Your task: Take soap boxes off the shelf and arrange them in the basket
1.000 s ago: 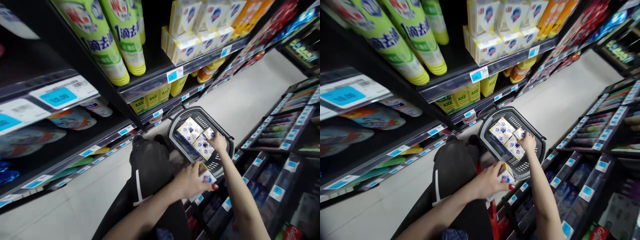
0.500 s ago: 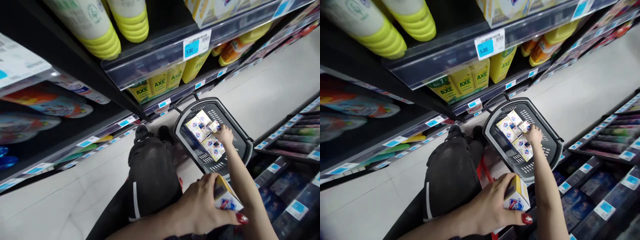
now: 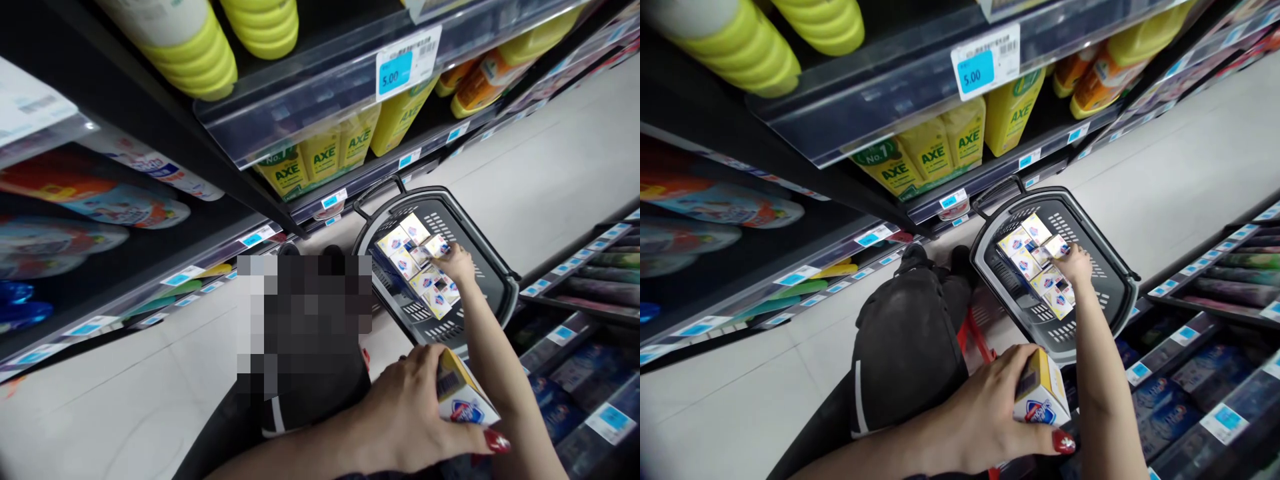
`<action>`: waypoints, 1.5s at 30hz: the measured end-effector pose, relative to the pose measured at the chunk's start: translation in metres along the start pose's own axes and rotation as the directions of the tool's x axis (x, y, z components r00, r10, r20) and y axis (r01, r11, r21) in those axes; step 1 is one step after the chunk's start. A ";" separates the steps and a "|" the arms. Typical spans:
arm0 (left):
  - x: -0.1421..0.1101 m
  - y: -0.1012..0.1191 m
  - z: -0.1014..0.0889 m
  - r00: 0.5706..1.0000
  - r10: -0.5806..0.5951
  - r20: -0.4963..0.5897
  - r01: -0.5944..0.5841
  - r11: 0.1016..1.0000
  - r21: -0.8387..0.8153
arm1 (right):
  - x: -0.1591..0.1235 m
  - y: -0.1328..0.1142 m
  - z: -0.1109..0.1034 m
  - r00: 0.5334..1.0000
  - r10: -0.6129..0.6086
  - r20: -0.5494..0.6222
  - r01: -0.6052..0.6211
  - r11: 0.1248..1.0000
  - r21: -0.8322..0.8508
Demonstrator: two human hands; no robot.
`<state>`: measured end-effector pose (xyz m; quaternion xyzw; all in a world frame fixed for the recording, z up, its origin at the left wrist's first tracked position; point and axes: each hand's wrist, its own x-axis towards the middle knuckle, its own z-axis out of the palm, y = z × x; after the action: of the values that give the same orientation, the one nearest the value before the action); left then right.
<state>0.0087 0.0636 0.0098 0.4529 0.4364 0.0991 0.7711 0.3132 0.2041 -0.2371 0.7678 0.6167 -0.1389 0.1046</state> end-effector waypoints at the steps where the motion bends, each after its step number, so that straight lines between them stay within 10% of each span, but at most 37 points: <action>1: 0.000 -0.001 0.000 1.000 0.001 0.004 -0.001 1.000 0.003 | 0.002 0.004 0.000 1.000 -0.018 0.014 0.018 1.000 0.019; 10: 0.000 -0.002 0.001 1.000 -0.016 0.015 0.016 1.000 -0.016 | 0.010 0.020 0.004 0.978 -0.210 0.007 0.210 0.977 -0.027; 45: 0.002 0.001 0.000 0.999 -0.038 0.000 0.038 0.998 -0.043 | 0.004 0.012 -0.011 0.983 -0.179 0.034 0.177 0.983 0.056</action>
<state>0.0104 0.0656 0.0095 0.4280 0.4429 0.0939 0.7822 0.3264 0.2083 -0.2285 0.7092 0.6769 -0.1787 0.0833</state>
